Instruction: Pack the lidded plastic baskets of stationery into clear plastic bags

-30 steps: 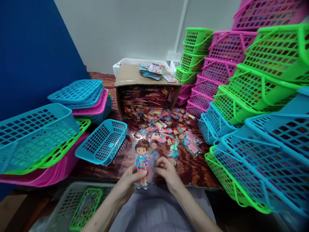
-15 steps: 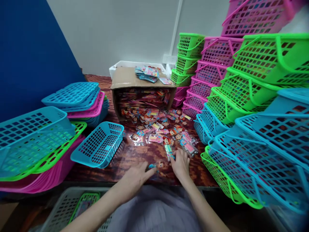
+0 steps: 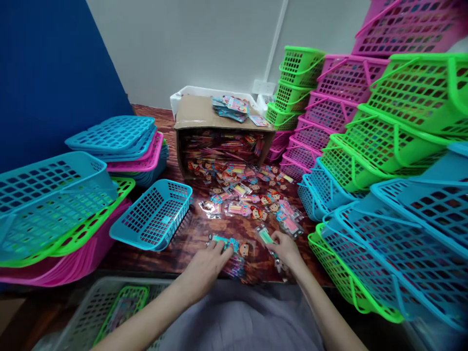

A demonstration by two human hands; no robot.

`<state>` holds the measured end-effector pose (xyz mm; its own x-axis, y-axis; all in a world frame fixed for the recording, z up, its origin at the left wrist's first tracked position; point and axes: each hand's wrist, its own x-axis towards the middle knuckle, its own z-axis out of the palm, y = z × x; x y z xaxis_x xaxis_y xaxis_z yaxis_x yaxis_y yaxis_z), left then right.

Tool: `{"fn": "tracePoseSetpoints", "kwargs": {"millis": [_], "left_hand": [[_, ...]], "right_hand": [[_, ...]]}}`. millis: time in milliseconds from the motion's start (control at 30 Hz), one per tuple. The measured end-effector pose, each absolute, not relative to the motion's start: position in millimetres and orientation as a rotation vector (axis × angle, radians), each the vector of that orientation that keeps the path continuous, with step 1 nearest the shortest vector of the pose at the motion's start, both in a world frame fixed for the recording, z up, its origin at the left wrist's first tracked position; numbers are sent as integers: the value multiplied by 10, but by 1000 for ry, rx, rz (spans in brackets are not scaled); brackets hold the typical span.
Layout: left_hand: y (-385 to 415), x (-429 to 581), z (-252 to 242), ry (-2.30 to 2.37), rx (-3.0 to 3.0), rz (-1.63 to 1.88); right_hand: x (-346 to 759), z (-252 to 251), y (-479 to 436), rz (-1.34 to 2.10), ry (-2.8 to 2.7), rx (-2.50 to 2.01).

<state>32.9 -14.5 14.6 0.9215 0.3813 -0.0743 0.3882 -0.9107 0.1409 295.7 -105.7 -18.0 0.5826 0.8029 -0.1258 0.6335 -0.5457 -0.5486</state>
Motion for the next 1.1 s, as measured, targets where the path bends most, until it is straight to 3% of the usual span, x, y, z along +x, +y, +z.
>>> {"fn": "tracePoseSetpoints", "kwargs": {"millis": [167, 433, 600, 1100], "left_hand": [[-83, 361, 125, 609, 2896, -15], [-114, 396, 82, 601, 2913, 50], [-175, 266, -25, 611, 2908, 227], [-327, 127, -218, 516, 2860, 570]], "right_hand": [[2883, -96, -1104, 607, -1218, -2160], [2453, 179, -427, 362, -1551, -2048], [2234, 206, -352, 548, -1801, -1941], [2077, 33, -479, 946, -1674, -1951]]}}
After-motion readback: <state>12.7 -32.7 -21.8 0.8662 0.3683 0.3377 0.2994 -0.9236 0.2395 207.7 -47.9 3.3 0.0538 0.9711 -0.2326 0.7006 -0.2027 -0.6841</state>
